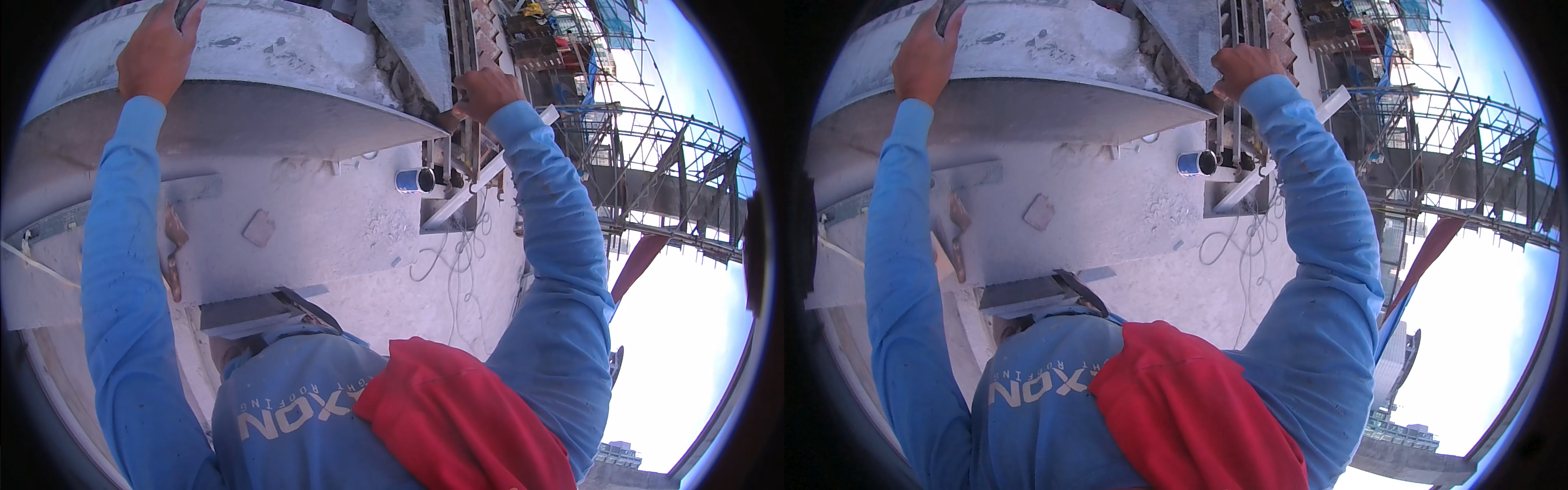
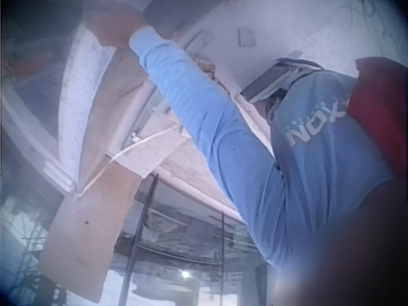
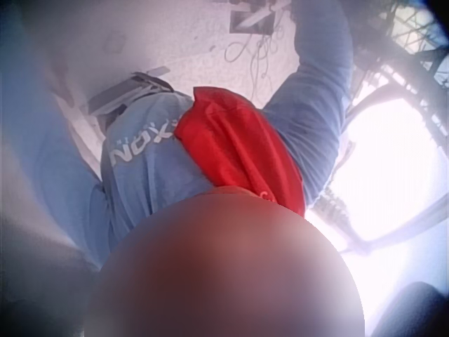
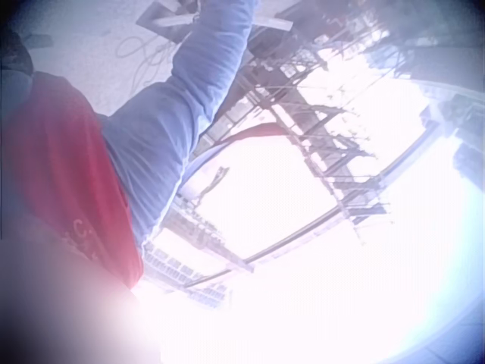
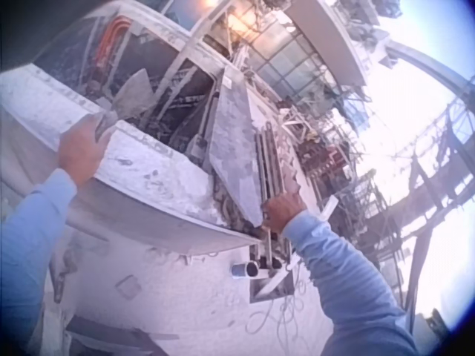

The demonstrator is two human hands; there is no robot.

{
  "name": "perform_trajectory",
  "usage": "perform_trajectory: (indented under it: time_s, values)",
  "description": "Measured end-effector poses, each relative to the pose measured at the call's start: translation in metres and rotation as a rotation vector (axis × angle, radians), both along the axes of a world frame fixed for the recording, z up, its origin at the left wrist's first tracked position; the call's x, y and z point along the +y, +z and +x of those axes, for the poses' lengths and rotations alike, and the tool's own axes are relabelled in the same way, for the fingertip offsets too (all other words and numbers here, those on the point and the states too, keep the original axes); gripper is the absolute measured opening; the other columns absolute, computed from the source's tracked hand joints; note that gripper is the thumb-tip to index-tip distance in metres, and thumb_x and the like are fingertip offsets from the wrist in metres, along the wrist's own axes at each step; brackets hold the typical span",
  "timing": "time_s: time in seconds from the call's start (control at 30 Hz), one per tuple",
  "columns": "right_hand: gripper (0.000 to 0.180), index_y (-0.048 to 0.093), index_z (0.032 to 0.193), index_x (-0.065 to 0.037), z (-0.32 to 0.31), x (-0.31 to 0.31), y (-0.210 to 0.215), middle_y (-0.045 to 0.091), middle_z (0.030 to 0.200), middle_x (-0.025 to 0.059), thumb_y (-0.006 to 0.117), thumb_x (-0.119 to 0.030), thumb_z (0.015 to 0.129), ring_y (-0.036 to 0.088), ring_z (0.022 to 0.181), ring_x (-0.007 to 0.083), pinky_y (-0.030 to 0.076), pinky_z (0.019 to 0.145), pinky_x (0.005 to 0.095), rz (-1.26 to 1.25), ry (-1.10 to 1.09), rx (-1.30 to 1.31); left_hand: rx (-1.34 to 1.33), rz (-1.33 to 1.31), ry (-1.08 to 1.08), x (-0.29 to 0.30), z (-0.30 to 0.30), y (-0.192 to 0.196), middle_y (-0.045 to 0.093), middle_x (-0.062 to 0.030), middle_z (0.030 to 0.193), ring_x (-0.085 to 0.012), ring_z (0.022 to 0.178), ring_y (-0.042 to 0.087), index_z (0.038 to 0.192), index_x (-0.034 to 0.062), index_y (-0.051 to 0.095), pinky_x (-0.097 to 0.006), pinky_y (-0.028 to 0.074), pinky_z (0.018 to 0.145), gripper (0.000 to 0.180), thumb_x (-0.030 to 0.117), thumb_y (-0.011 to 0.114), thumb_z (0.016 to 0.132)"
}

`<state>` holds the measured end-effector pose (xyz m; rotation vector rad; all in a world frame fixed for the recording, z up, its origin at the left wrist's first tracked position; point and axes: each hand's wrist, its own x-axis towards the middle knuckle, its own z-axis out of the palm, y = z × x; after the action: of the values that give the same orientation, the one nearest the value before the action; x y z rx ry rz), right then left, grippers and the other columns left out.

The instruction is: The person uses a trowel and scraper to smooth and clean a concrete ledge, then picks up and positions a rectangular roofing sheet onto the ledge. The person adjusts the sheet and continues to work on the surface with the tools.

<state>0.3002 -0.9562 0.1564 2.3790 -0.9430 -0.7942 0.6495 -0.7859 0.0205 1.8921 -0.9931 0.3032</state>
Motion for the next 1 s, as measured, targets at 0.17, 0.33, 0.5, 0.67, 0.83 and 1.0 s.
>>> perform_trajectory:
  time_s: [0.17,0.33,0.5,0.67,0.83,1.0]
  values:
    - [0.026,0.074,0.099,-0.014,0.007,-0.001,0.000,0.073,0.094,0.0138,0.079,-0.026,0.077,0.071,0.093,0.0344,0.057,0.083,0.0468,-0.014,0.060,-0.028,-0.008,0.005,0.008,0.000,0.001,-0.002,0.069,-0.0183,0.106,-0.0384,0.099,0.066,0.111,0.0038,0.067,-0.046,0.052,0.086,0.026,0.023,0.066,0.092]
    - [0.028,0.075,0.103,-0.017,0.018,0.000,-0.001,0.074,0.097,0.0125,0.079,-0.026,0.077,0.071,0.095,0.0333,0.057,0.082,0.0473,-0.039,0.050,0.011,-0.014,0.015,0.012,0.001,0.002,-0.001,0.069,-0.0183,0.106,-0.0387,0.099,0.066,0.111,0.0034,0.067,-0.046,0.052,0.086,0.027,0.022,0.066,0.092]
    - [0.030,0.075,0.105,-0.019,0.027,0.002,0.008,0.074,0.097,0.0115,0.079,-0.029,0.077,0.071,0.096,0.0327,0.058,0.084,0.0470,-0.085,0.008,0.004,-0.025,0.049,0.038,0.002,0.002,-0.002,0.069,-0.0187,0.106,-0.0393,0.098,0.066,0.112,0.0032,0.065,-0.047,0.052,0.085,0.028,0.023,0.067,0.092]
    - [0.034,0.073,0.102,-0.014,0.025,0.009,0.016,0.074,0.095,0.0131,0.080,-0.035,0.076,0.070,0.094,0.0349,0.055,0.084,0.0491,-0.042,-0.031,-0.012,-0.033,0.056,0.031,0.002,0.003,-0.005,0.068,-0.0188,0.105,-0.0395,0.097,0.065,0.113,0.0035,0.064,-0.048,0.052,0.085,0.030,0.025,0.067,0.092]
    - [0.032,0.072,0.098,-0.013,0.016,0.007,0.009,0.074,0.093,0.0121,0.081,-0.034,0.075,0.070,0.092,0.0346,0.055,0.082,0.0491,0.000,0.031,0.040,-0.038,0.046,0.038,0.001,0.004,-0.005,0.068,-0.0187,0.104,-0.0396,0.097,0.065,0.113,0.0038,0.064,-0.048,0.052,0.084,0.030,0.025,0.067,0.092]
    - [0.029,0.071,0.096,-0.013,0.013,-0.005,0.000,0.074,0.092,0.0105,0.081,-0.032,0.076,0.070,0.091,0.0343,0.055,0.081,0.0487,0.005,0.083,0.017,-0.041,0.013,-0.011,0.000,0.006,-0.008,0.068,-0.0188,0.104,-0.0399,0.096,0.065,0.112,0.0035,0.064,-0.048,0.052,0.083,0.030,0.025,0.067,0.091]
